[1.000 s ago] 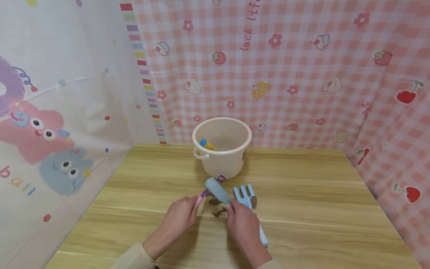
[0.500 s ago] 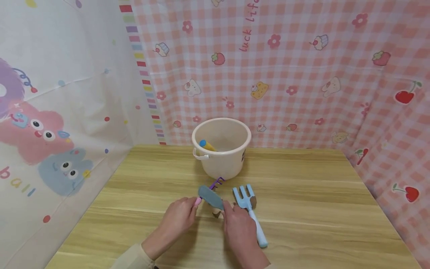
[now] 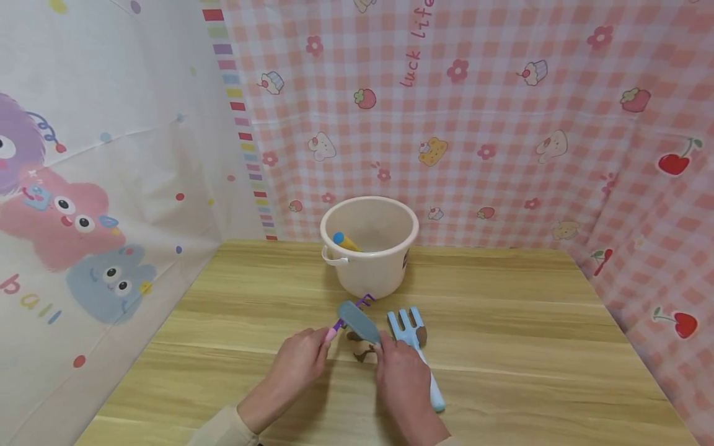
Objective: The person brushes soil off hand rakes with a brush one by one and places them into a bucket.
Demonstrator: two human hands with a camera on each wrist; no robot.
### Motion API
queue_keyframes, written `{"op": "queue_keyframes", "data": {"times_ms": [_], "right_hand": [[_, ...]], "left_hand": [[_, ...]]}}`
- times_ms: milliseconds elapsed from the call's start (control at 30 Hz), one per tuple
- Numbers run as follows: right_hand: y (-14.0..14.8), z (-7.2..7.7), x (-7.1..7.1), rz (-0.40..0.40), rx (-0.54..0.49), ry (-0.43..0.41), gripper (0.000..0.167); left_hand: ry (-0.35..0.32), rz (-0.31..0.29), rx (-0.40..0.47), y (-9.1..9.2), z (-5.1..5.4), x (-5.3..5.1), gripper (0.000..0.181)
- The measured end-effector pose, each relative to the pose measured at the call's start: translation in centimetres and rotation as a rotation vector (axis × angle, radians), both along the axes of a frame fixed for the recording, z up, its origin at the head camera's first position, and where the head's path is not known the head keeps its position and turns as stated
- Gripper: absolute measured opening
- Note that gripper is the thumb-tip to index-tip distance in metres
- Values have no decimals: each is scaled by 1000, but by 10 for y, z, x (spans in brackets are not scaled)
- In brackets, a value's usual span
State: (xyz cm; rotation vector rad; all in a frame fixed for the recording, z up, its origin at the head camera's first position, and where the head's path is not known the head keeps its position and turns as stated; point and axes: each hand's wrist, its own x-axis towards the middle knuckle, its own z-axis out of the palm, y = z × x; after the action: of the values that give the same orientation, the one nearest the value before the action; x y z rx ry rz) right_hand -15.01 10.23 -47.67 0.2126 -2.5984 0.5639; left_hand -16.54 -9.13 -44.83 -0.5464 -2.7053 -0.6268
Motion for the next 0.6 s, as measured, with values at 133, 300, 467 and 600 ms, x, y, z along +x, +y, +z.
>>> {"op": "queue_keyframes", "data": {"times_ms": [133,300,467,600], "right_hand": [[-1,-1,0,0,-48,-10,26],[2,0,-1,22,-120,-21,25],[9,5,-4,72,-212,-34,26],[9,4,-4,115,-192,45,26]], "left_hand": [[10,-5,-8,-1,-2,0,15],[15,-6,-13,-1,-3,1,12],[12,-15,-18,-5,-4,3,8],[31,-13,-31,-7,-4,3,10]]}}
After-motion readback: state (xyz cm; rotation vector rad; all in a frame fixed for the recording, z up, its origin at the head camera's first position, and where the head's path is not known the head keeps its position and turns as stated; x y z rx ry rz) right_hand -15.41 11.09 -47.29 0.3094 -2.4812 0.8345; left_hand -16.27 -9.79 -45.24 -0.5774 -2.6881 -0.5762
